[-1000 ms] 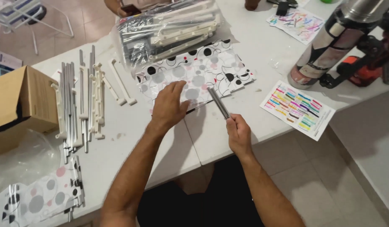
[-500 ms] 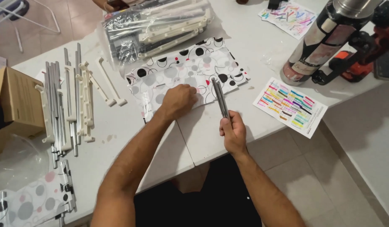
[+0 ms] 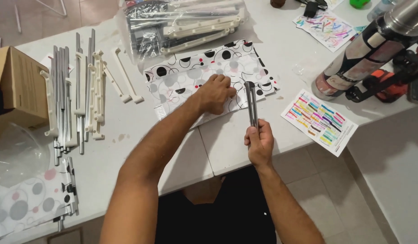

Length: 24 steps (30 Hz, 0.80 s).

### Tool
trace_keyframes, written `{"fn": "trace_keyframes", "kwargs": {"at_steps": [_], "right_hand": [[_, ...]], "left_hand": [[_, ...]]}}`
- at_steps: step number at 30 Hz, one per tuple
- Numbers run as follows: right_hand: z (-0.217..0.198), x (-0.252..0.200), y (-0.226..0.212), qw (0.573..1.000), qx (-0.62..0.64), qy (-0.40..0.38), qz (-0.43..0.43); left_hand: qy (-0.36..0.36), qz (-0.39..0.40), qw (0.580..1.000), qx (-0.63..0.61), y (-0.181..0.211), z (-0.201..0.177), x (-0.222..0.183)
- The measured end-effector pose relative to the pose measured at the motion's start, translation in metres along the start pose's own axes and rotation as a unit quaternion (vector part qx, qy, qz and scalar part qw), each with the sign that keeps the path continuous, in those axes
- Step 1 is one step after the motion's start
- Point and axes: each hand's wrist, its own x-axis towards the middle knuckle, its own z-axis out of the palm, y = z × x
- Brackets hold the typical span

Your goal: Assembling a multi-tier organizer shelf by sliding metal rods into fabric panels and marking components.

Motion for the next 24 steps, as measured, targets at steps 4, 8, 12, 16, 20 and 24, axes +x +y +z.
{"fn": "trace_keyframes", "kwargs": {"at_steps": [4,8,12,16,20,24], "right_hand": [[-0.001,0.000,0.006,1.000,0.004,0.006,-0.001],[0.000,0.001,0.008,1.000,-0.003,0.001,0.006],[0.001,-0.002,0.000,0.999,-0.012,-0.022,0.037],[-0.010,0.000,0.018,0.996,-0.004,-0.069,0.058],[0.001,0.000,0.008,0.989,-0.035,-0.107,0.098],[0.018,-0.007,0.007,0.981,-0.079,-0.143,0.101]], "left_hand": [[-0.027,0.002,0.999,0.031,-0.003,-0.002,0.009],[-0.026,0.010,0.998,-0.055,-0.012,0.000,-0.013],[0.008,-0.051,0.985,-0.163,-0.007,-0.017,-0.071],[0.053,-0.100,0.980,-0.167,-0.011,0.007,-0.133],[0.231,-0.163,0.947,-0.153,-0.009,0.043,-0.181],[0.340,-0.149,0.887,-0.275,0.001,0.042,-0.204]]}}
